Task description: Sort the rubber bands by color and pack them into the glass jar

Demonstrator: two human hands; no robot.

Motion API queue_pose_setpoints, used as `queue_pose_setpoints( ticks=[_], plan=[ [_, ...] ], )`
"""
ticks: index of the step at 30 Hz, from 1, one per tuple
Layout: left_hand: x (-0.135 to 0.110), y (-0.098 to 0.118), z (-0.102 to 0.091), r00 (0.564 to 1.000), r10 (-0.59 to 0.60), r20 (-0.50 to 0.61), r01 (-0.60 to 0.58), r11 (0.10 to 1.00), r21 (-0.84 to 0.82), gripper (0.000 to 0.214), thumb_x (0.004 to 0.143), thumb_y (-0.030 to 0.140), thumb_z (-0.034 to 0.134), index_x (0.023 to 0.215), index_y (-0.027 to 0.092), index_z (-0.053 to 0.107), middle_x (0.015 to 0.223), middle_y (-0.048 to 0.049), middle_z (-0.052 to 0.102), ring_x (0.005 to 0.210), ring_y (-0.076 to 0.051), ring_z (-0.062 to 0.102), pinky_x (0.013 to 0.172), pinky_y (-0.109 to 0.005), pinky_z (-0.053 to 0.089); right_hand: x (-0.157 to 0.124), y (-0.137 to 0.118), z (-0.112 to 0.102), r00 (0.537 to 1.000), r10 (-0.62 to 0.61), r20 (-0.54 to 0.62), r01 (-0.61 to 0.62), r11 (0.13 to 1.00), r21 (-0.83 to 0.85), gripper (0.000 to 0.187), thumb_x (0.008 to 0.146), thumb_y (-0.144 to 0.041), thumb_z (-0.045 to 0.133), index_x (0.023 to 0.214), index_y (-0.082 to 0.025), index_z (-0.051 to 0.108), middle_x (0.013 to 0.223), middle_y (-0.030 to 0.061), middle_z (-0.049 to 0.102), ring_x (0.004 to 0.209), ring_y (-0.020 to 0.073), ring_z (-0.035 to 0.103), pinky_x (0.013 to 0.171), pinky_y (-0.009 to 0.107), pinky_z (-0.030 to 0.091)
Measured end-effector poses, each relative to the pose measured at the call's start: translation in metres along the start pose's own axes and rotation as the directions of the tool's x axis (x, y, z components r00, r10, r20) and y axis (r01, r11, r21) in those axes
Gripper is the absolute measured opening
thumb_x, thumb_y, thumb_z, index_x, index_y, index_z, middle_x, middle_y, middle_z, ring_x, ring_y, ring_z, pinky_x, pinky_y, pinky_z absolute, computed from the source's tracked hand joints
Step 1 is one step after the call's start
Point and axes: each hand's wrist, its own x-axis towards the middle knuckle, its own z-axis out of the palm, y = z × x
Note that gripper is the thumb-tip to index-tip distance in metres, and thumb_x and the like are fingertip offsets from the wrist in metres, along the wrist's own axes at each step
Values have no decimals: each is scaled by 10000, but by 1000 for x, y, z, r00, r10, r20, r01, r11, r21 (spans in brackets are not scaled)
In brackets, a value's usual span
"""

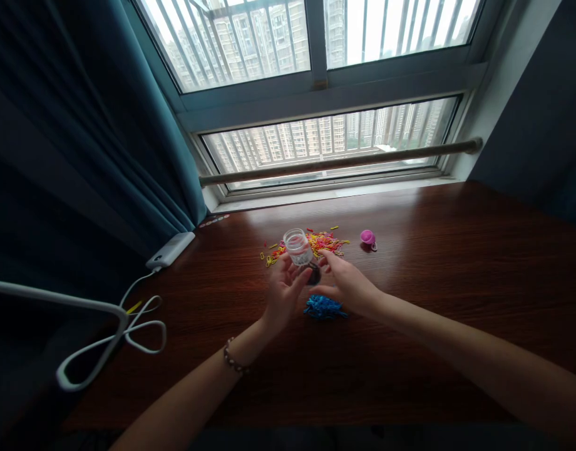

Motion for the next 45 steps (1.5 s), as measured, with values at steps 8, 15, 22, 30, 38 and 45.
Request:
queue_pose_setpoints(
  ticks=[8, 15, 22, 30, 38, 45],
  plan=[
    [16, -29, -55, 981, 138, -136, -75, 917, 391, 413, 688, 298, 670, 1046, 178, 501, 1029, -65, 589, 963, -198, 573, 865, -357, 450, 4, -10, 17, 891, 139, 431, 47, 918, -393, 278, 650, -281, 673, 923, -227, 661, 942, 87, 573, 789, 217, 584, 652, 278, 431],
    [9, -35, -63, 998, 63, -11, -49, 864, 500, 384, 715, 296, 639, 1072, 193, 543, 1066, -70, 595, 1012, -210, 550, 920, -384, 411, 15, 10, 17, 942, 46, 331, 4, 989, -148, 234, 607, -123, 571, 793, -183, 698, 757, 37, 649, 679, 153, 579, 597, 219, 405],
    [8, -37, -62, 996, 58, 67, -86, 814, 575, 364, 725, 276, 633, 1076, 224, 552, 1098, -55, 578, 1060, -211, 513, 948, -392, 391, 31, 22, -11, 939, 245, 241, -305, 918, 255, 182, 582, -135, 590, 741, -139, 678, 526, -20, 578, 493, 106, 540, 448, 189, 415],
    [6, -32, -59, 988, 96, 119, -149, 785, 601, 363, 721, 276, 637, 1076, 243, 566, 1091, -52, 575, 1063, -221, 504, 941, -397, 401, 37, 21, -27, 922, 361, 142, -379, 758, 530, 176, 569, -206, 671, 726, -127, 654, 599, -1, 612, 549, 120, 598, 506, 230, 517],
    [2, -28, -54, 979, 118, 168, -198, 754, 627, 370, 724, 289, 638, 1085, 252, 566, 1090, -58, 558, 1062, -223, 495, 924, -387, 412, 34, 31, -19, 970, 241, -17, -225, 928, 296, 252, 605, -244, 680, 836, -153, 640, 705, 14, 663, 666, 160, 617, 583, 266, 494],
    [3, -30, -56, 973, 145, 181, -230, 708, 668, 383, 730, 290, 634, 1101, 250, 547, 1104, -58, 546, 1067, -222, 484, 931, -394, 406, 32, 23, -22, 984, 175, 4, -173, 967, 186, 123, 647, -233, 668, 754, -173, 665, 753, 29, 677, 701, 175, 618, 652, 293, 480]
  ],
)
